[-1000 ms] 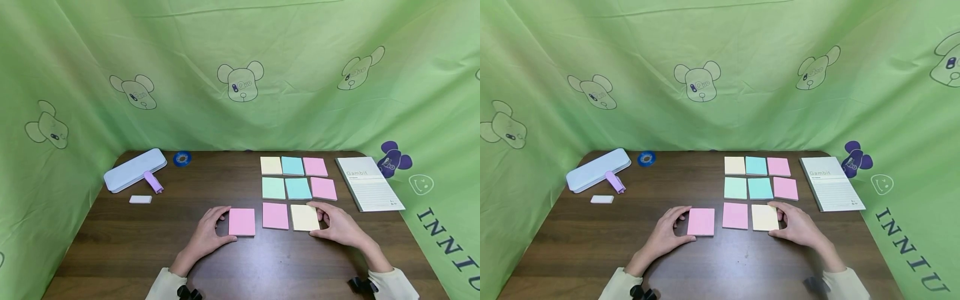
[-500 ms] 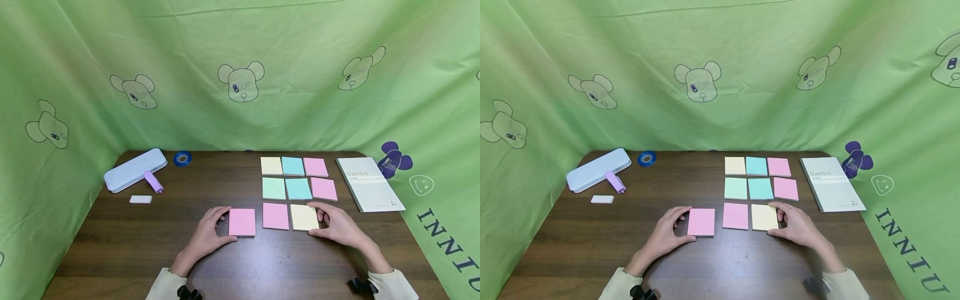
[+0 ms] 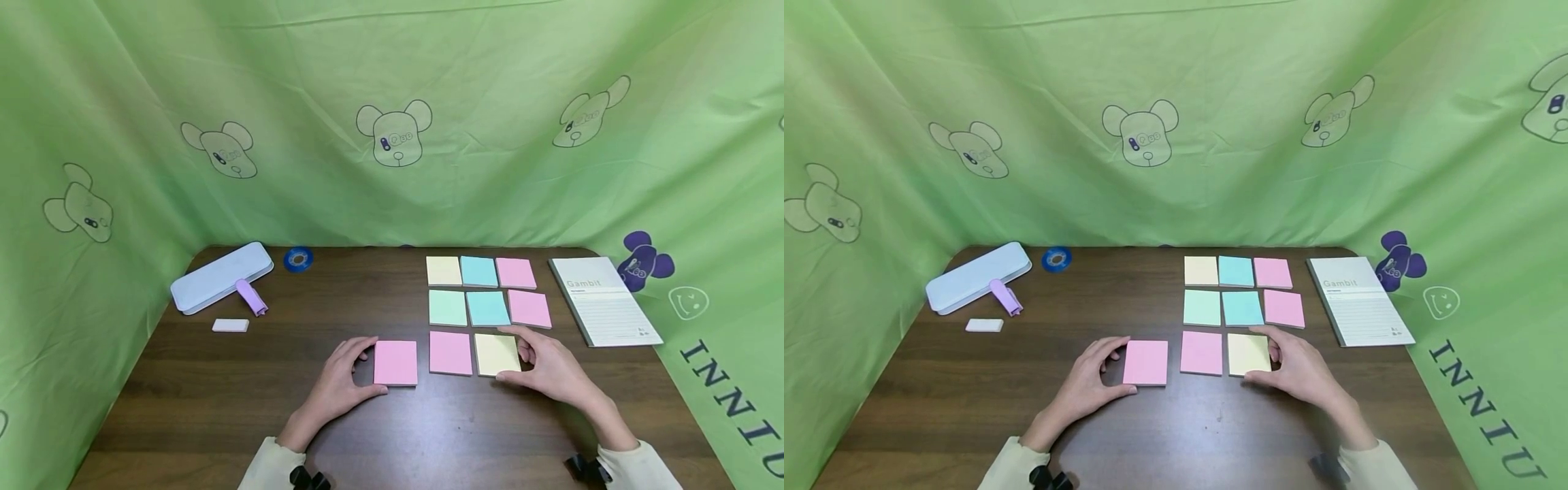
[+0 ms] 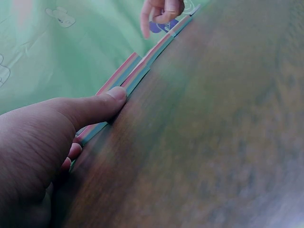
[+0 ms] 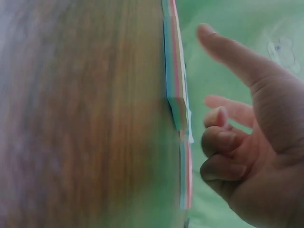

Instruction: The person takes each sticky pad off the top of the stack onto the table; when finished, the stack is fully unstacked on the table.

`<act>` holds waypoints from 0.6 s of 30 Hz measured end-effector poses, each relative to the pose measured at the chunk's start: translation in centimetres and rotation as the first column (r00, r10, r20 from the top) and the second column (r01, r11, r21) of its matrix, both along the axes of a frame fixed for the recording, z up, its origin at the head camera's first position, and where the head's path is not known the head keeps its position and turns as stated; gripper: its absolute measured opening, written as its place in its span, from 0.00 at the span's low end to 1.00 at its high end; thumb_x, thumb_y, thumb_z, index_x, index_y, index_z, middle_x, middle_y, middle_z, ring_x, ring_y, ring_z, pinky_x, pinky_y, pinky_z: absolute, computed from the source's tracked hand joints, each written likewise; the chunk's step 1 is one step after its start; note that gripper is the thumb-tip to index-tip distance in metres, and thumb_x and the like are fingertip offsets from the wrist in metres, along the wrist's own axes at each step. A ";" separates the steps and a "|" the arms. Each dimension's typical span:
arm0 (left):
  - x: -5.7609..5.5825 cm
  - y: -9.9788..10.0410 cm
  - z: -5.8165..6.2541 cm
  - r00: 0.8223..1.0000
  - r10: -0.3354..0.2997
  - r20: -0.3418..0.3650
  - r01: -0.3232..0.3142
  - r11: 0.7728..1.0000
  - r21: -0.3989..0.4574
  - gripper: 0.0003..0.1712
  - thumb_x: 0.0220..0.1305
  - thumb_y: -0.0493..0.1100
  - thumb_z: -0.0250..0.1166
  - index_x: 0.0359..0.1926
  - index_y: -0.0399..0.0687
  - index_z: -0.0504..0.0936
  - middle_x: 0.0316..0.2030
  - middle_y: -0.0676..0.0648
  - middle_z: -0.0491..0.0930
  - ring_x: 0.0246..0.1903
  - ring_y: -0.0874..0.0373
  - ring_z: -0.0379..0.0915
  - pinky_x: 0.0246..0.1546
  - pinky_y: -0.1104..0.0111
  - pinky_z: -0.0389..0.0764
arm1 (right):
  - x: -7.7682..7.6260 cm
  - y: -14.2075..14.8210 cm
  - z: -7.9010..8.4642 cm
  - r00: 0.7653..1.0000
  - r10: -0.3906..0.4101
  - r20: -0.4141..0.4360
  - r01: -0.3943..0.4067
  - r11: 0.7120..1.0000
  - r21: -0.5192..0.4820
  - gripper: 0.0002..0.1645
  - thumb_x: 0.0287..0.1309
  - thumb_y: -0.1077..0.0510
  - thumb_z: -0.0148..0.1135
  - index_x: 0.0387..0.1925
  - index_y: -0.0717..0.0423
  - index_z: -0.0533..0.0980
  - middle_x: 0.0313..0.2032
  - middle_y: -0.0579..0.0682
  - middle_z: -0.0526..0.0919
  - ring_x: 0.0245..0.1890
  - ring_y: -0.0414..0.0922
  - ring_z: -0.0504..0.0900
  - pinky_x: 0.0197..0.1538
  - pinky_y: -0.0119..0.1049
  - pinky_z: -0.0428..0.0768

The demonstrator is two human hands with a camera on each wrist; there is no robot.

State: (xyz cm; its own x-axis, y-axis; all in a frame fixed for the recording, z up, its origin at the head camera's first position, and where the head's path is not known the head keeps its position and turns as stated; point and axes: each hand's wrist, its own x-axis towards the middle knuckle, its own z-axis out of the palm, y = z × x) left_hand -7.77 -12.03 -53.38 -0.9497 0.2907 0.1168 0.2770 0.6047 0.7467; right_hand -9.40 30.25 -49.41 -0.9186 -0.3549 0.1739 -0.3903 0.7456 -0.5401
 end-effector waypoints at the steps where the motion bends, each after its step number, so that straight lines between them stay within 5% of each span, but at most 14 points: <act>1: 0.0 0.0 0.0 1.000 0.000 -0.001 0.000 1.000 0.000 0.52 0.51 0.53 0.91 0.76 0.51 0.80 0.67 0.51 0.81 0.54 0.58 0.78 0.50 0.65 0.83 | 0.0 -0.4 0.1 1.000 0.003 -0.010 -0.003 1.000 -0.009 0.42 0.49 0.46 0.91 0.64 0.50 0.82 0.27 0.36 0.69 0.26 0.30 0.64 0.32 0.32 0.64; 7: 0.0 -0.1 -0.1 1.000 -0.004 -0.001 0.004 1.000 0.006 0.52 0.52 0.53 0.91 0.76 0.52 0.80 0.67 0.52 0.81 0.54 0.58 0.78 0.51 0.65 0.83 | 0.3 -3.4 0.2 0.998 0.023 -0.053 -0.027 0.997 -0.073 0.33 0.55 0.55 0.88 0.62 0.53 0.84 0.26 0.34 0.70 0.25 0.29 0.65 0.30 0.30 0.67; 18: 0.0 -0.1 -0.2 1.000 -0.016 -0.023 0.017 1.000 0.005 0.52 0.52 0.53 0.91 0.76 0.52 0.79 0.67 0.53 0.81 0.54 0.58 0.78 0.51 0.65 0.83 | 0.7 -9.6 -0.3 0.994 0.107 -0.034 -0.110 0.989 -0.098 0.38 0.55 0.55 0.88 0.66 0.56 0.83 0.26 0.31 0.71 0.25 0.27 0.65 0.33 0.30 0.69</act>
